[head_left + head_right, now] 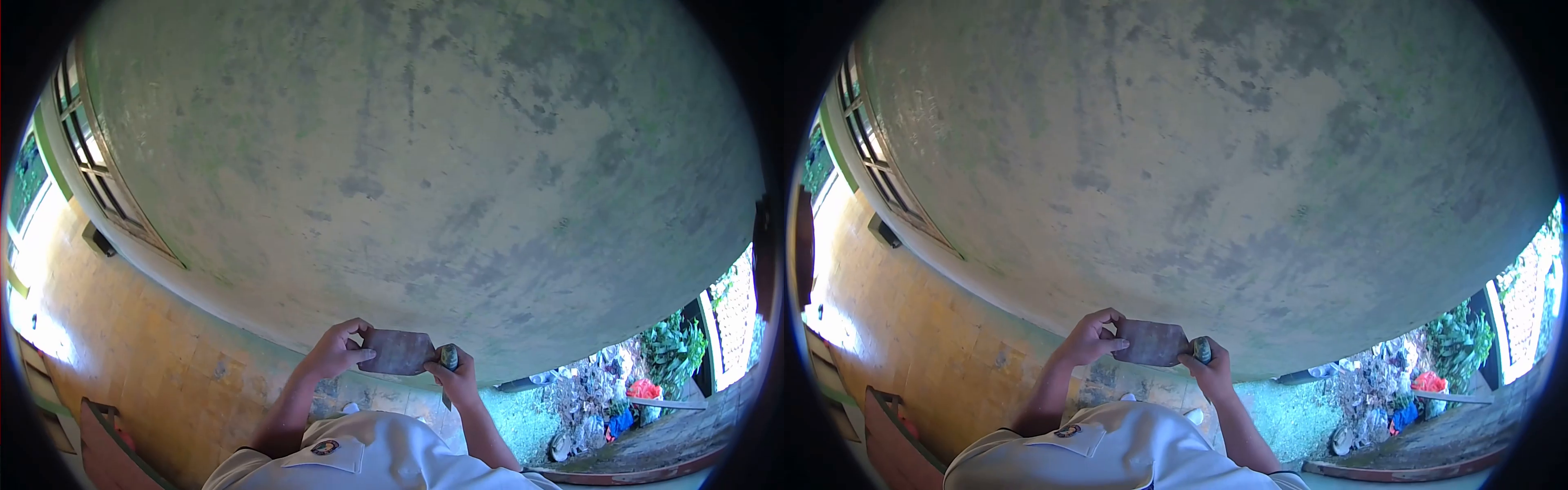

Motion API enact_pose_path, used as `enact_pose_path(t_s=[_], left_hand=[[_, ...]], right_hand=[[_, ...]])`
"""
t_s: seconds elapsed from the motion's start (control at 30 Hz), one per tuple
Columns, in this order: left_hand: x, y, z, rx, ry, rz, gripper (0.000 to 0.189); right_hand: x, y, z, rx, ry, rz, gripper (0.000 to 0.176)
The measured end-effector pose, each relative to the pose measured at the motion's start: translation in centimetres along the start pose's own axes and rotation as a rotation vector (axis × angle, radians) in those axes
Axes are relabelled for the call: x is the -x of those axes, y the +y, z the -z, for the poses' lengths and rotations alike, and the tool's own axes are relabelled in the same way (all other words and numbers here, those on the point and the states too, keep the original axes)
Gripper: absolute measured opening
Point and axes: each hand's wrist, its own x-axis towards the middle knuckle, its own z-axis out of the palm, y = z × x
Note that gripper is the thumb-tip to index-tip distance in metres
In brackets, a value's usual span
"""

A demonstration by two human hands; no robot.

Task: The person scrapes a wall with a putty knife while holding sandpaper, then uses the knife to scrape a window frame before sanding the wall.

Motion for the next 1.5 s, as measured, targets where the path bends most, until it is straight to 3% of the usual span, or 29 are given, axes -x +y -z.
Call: enact_pose_path(t_s=[0.47, 0.63, 0.77, 0.9, 1.03, 1.27, 1.37, 1.5], left_hand=[[0.0, 0.4, -0.3, 0.029, -0.033, -0.003, 0.022], [-0.3, -0.6, 0.2, 0.189, -0.080, 0.026, 0.020], [-0.1, -2.2, 0.9, 0.239, -0.050, 0.013, 0.021], [0.3, -2.6, 1.0, 0.204, -0.054, 0.040, 0.021], [0.5, -2.5, 0.8, 0.250, -0.051, 0.067, 0.022], [1.3, -3.0, 1.7, 0.248, -0.020, 0.018, 0.021], [1.7, -3.0, 2.0, 0.248, 0.012, 0.017, 0.021], [1.9, -2.3, 2.0, 0.256, 0.035, 0.036, 0.022]], right_hand=[[0.9, 0.4, 0.6, -0.002, 0.010, -0.031, 0.013], [1.1, -3.2, 1.0, 0.313, 0.002, 0.309, 0.016], [1.7, -8.8, 3.3, 0.245, -0.054, 0.517, 0.019], [1.8, -15.3, 3.5, -0.187, -0.193, 1.143, 0.022], [2.7, -22.3, 1.9, -0.218, -0.187, 1.628, 0.031], [2.3, -25.6, 1.5, -0.278, -0.230, 1.819, 0.026], [-1.2, -24.9, 1.2, -0.234, -0.124, 1.794, 0.025], [-1.4, -25.2, 1.5, -0.307, -0.153, 1.706, 0.027]])
